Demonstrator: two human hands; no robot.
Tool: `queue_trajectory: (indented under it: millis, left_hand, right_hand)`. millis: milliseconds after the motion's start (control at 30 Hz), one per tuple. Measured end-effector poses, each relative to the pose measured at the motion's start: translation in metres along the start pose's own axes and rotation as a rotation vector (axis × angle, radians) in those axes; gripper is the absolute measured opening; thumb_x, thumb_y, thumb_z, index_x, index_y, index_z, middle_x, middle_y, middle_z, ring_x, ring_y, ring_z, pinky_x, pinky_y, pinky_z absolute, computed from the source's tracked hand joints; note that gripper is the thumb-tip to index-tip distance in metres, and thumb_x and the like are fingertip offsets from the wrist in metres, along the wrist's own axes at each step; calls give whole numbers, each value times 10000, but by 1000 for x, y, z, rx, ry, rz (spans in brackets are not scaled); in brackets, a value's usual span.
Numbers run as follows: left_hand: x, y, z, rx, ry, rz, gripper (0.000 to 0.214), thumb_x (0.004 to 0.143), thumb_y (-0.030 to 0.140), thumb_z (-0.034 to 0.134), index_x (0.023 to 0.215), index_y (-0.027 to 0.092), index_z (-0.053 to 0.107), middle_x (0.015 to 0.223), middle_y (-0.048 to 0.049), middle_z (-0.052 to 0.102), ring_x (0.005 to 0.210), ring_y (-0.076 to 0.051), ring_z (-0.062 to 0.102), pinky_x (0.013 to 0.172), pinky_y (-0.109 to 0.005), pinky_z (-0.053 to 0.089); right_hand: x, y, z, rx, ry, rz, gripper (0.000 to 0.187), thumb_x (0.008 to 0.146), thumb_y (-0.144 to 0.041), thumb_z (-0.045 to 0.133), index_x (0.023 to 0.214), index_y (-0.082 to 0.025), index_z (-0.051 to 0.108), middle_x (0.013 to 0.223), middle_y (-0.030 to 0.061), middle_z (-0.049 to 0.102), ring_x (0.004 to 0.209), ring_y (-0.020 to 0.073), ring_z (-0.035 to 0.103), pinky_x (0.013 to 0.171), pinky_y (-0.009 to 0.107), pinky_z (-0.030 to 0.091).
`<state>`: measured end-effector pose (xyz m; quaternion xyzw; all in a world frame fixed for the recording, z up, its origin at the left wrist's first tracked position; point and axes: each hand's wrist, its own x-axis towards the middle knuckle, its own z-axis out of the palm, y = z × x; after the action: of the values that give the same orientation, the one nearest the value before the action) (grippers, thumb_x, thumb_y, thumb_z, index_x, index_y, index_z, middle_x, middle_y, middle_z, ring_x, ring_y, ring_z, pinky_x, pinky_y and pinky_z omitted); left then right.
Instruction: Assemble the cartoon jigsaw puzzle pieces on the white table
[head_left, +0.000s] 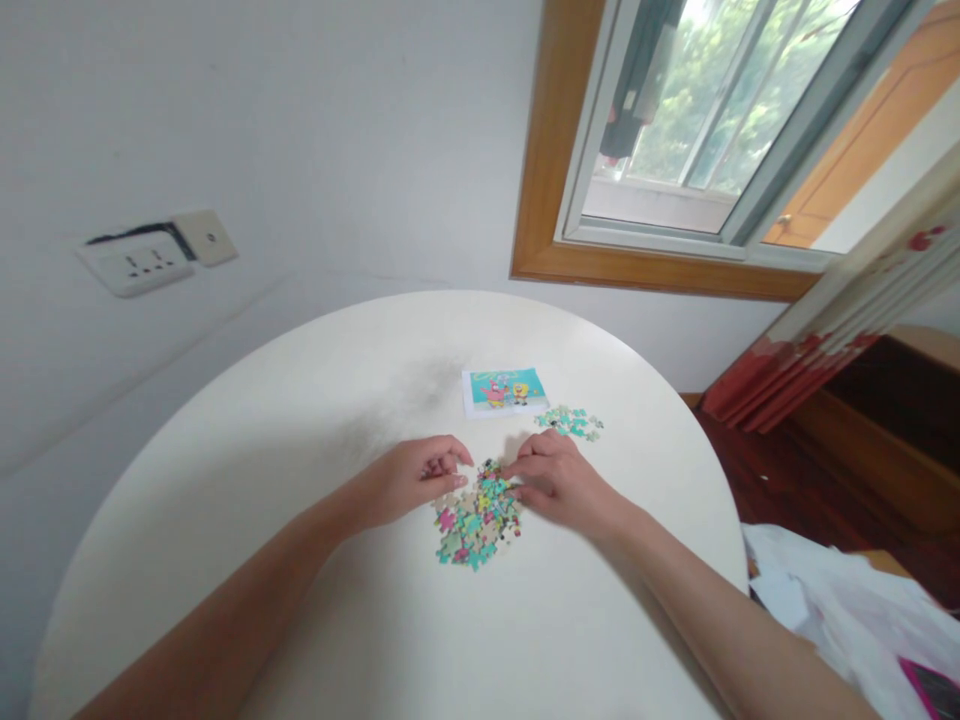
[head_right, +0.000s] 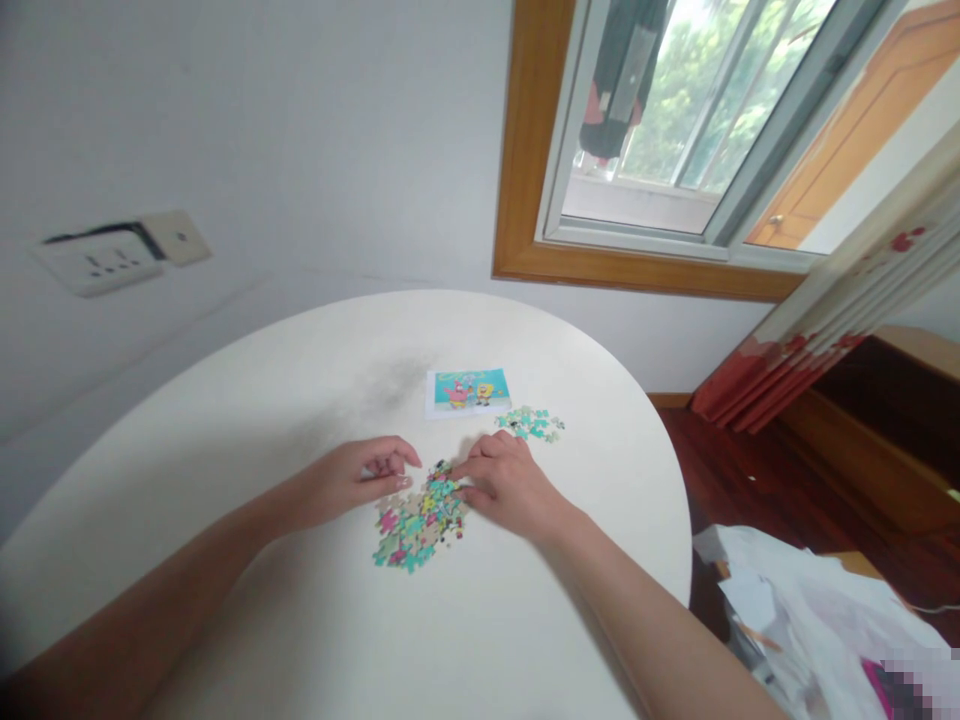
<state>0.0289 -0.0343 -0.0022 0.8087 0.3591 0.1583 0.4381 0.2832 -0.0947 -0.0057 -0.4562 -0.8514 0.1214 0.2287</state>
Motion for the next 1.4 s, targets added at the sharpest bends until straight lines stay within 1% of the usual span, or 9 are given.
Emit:
queue_trajectory:
  millis: [233,367,567,667,800,1000,1133,1233,1400]
  left_hand:
    - [3,1,3,-1,25,-29,288,842,394,531,971,159,634,696,10,606,618,-124,535,560,-200,365]
    - [4,6,7,-1,52,-31,285,828,370,528,987,160,637,656,22,576,578,-117,518,530,-191,353]
    - [4,17,14,20,98,8,264,830,335,506,990,171,637,760,3,656,663,-133,588,585,-195,420]
    - [4,23,15,13,114,43,247,830,320,496,974,179,638,810,-3,687,731,-149,625,642,-205,455]
    - [4,27,14,41,130,48,238,820,296,493,962,173,639,800,-8,696,714,-146,630,633,-205,447]
    - [3,22,15,65,84,49,272,833,238,465,1050,171,615,810,-5,699,706,-137,627,597,-198,415]
    - [1,20,11,106,64,111,248,874,250,471,1064,191,619,913,-15,697,794,-142,635,685,-211,451]
    - [-3,18,2,229,84,181,203,866,244,511,1009,196,647,927,-25,664,809,-147,607,748,-234,455]
    - [-8,12,-8,349,-15,258,198,822,201,589,1008,207,658,964,-32,596,895,-165,573,814,-255,438]
  right_hand:
    - [0,4,1,31,33,-19,170,798,-262,700,965,-268,727,919,34,631,878,186,526,833,343,365]
    - [1,-1,-2,48,58,-29,163,813,-255,678,967,-262,730,911,37,629,869,187,529,825,347,366]
    - [5,-14,5,94,128,-56,136,865,-285,624,944,-253,730,879,31,640,841,171,538,823,345,357]
    - [7,-18,12,117,164,0,109,851,-316,648,871,-242,727,860,28,643,850,177,539,819,347,356]
    - [9,-19,17,212,214,104,35,806,-243,691,783,-229,714,829,18,643,846,174,542,807,337,370]
    - [10,-15,13,269,244,163,69,778,-174,706,796,-234,735,808,16,638,857,180,554,829,353,376]
    - [8,-9,11,219,257,112,76,790,-179,692,809,-234,741,822,23,636,852,180,551,819,351,376]
    - [7,-4,5,100,257,22,85,813,-196,669,823,-232,745,829,34,635,846,183,537,804,351,358]
    - [2,2,-2,-153,224,-61,99,853,-250,649,849,-250,747,848,40,637,878,195,507,794,364,303]
